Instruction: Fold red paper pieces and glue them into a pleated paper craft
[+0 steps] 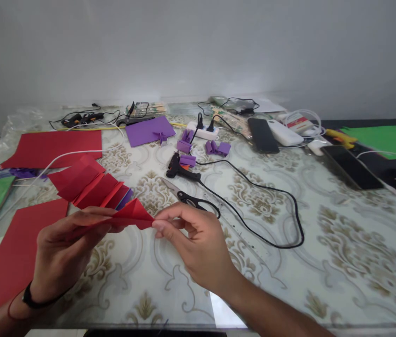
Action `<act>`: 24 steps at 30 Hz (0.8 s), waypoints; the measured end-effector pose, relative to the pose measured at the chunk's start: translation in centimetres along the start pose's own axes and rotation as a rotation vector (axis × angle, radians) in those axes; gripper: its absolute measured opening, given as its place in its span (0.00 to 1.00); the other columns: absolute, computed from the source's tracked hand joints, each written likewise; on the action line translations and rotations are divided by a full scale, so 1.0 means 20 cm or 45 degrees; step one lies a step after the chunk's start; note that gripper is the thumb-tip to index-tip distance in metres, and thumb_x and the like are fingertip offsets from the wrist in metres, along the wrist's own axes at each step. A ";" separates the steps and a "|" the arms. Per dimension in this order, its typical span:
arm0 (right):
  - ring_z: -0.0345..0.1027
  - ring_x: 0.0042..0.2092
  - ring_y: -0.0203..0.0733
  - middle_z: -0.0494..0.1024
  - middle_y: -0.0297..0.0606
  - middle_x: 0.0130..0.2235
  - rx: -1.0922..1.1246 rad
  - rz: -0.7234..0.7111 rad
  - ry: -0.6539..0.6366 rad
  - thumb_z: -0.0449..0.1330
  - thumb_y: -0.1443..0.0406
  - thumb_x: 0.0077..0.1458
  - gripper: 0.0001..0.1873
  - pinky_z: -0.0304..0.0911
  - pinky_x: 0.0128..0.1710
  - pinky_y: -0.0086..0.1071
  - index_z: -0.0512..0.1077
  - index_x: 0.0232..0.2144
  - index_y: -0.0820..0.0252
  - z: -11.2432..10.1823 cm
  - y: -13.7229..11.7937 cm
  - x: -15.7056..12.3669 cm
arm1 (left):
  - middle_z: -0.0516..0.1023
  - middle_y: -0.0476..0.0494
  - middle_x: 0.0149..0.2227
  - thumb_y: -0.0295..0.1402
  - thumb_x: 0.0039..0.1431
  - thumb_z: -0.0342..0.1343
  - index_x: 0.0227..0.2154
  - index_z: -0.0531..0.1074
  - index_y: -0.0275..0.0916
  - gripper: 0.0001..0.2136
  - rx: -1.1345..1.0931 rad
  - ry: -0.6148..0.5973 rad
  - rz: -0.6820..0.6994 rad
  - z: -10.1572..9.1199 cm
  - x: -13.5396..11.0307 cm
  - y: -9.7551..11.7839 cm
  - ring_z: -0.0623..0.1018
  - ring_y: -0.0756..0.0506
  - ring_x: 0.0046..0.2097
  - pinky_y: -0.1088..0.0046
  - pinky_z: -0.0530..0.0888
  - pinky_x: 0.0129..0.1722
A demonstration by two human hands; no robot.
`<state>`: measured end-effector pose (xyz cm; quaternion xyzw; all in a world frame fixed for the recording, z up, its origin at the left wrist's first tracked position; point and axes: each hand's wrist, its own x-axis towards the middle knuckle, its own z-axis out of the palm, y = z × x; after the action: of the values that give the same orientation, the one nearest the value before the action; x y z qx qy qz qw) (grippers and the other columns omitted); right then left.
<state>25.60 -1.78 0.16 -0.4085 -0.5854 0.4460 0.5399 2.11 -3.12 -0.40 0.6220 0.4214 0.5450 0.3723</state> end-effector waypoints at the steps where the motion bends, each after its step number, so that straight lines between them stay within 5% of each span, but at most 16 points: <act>1: 0.79 0.27 0.36 0.83 0.34 0.29 0.003 0.000 -0.001 0.69 0.66 0.59 0.04 0.76 0.29 0.26 0.81 0.30 0.57 0.00 0.00 0.00 | 0.89 0.46 0.41 0.28 0.64 0.68 0.39 0.86 0.44 0.05 0.022 0.002 0.004 0.00 0.01 0.00 0.88 0.44 0.38 0.70 0.87 0.38; 9: 0.76 0.32 0.38 0.84 0.34 0.31 -0.180 -0.024 -0.136 0.69 0.64 0.60 0.04 0.72 0.33 0.30 0.81 0.32 0.56 -0.01 0.02 0.01 | 0.89 0.49 0.39 0.30 0.62 0.69 0.36 0.84 0.46 0.03 0.094 -0.069 0.043 0.00 0.04 0.03 0.88 0.46 0.38 0.77 0.85 0.36; 24: 0.77 0.33 0.40 0.83 0.34 0.31 -0.233 0.052 -0.238 0.66 0.60 0.64 0.08 0.71 0.34 0.32 0.80 0.33 0.56 0.02 0.03 -0.02 | 0.89 0.48 0.32 0.30 0.59 0.72 0.34 0.81 0.42 0.05 -0.074 -0.035 -0.164 0.06 0.02 0.03 0.89 0.41 0.33 0.70 0.89 0.33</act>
<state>25.26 -2.13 -0.50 -0.4245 -0.6629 0.4380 0.4341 3.30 -3.05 0.09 0.5899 0.4393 0.5234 0.4302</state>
